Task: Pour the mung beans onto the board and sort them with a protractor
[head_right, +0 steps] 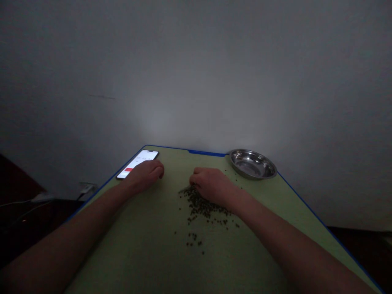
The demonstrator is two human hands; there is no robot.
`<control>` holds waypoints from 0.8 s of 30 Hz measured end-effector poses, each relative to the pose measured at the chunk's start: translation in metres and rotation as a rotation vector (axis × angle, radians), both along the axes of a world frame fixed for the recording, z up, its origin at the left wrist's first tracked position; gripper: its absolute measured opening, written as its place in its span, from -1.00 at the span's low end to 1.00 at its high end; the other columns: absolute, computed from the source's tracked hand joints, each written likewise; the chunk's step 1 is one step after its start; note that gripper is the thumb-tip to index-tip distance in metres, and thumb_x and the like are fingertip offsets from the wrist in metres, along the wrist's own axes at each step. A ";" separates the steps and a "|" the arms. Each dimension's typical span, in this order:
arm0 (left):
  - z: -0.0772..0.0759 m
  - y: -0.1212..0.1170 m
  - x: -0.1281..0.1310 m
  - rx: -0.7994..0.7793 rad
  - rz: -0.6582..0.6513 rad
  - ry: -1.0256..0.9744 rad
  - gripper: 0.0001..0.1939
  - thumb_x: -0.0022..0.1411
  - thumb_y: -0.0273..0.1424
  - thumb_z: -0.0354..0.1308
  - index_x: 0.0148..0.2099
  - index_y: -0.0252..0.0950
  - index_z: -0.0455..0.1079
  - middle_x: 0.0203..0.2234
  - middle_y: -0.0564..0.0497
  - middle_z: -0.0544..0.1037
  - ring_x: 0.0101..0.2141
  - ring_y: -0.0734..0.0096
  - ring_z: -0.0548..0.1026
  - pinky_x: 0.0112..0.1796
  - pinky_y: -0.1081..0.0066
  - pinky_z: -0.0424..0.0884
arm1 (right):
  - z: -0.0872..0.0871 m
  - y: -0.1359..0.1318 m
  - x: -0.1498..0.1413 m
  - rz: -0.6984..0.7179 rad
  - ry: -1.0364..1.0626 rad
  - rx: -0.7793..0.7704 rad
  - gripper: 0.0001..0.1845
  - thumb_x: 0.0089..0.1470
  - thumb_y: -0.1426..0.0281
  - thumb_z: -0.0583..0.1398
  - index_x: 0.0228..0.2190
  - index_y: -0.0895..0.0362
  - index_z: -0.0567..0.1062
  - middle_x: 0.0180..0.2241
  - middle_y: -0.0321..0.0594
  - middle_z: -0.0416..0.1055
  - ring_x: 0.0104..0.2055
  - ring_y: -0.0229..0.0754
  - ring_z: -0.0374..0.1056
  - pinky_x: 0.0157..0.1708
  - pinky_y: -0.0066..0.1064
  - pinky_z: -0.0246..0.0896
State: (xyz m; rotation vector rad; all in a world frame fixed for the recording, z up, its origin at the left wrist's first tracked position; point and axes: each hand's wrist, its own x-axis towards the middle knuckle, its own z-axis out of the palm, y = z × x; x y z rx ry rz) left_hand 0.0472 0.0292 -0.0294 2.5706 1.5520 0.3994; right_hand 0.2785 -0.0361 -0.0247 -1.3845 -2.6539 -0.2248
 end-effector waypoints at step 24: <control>-0.007 0.004 0.000 -0.039 -0.011 0.004 -0.68 0.19 -0.31 -0.21 -0.50 -0.24 0.28 -0.50 -0.04 0.45 -0.43 0.30 0.39 -0.42 0.34 0.18 | 0.017 0.014 0.045 -0.191 -0.022 0.066 -0.78 0.17 0.48 0.11 -0.27 0.12 0.57 -0.23 -0.11 0.51 -0.27 -0.15 0.40 -0.33 -0.37 0.12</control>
